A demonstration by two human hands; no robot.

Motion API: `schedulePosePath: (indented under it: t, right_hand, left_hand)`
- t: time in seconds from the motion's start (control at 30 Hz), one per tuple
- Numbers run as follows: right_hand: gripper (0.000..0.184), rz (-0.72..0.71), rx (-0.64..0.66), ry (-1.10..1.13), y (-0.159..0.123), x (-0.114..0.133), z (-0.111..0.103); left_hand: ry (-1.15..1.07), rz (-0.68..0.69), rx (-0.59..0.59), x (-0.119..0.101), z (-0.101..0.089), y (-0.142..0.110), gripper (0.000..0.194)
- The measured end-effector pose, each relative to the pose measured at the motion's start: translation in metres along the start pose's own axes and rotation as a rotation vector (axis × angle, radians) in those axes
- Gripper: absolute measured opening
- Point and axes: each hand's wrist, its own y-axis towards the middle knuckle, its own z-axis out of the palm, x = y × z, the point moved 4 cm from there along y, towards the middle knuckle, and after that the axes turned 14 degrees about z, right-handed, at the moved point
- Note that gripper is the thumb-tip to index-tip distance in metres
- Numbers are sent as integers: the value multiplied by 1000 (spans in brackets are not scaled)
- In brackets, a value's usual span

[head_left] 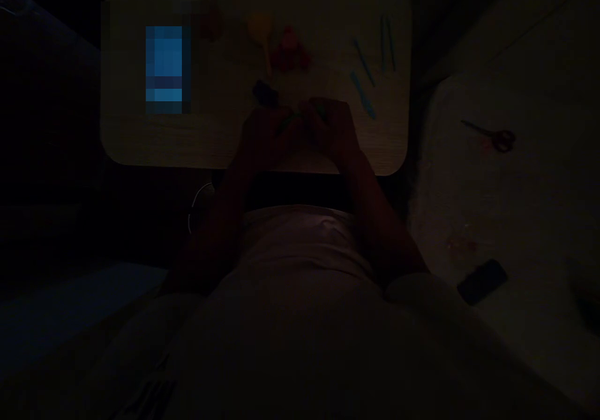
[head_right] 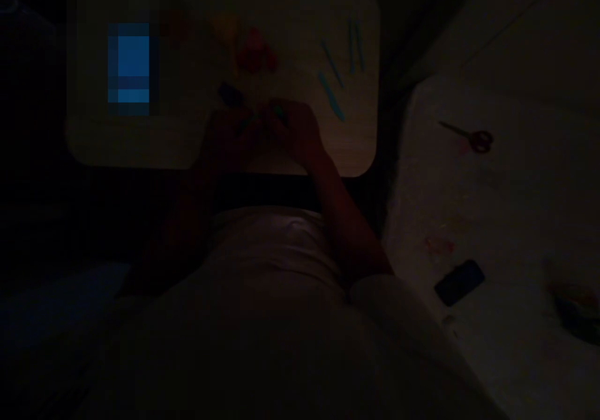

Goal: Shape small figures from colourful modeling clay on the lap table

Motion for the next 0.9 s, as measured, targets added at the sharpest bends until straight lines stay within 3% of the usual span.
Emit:
schedulePosePath:
  t: [0.47, 0.9]
  right_hand:
    - [66, -144, -66, 50, -3, 3, -1]
    - [66, -81, -39, 10, -3, 2, 0]
  left_hand:
    - [-25, -2, -40, -4, -3, 0, 48]
    - [-24, -12, -28, -3, -2, 0, 44]
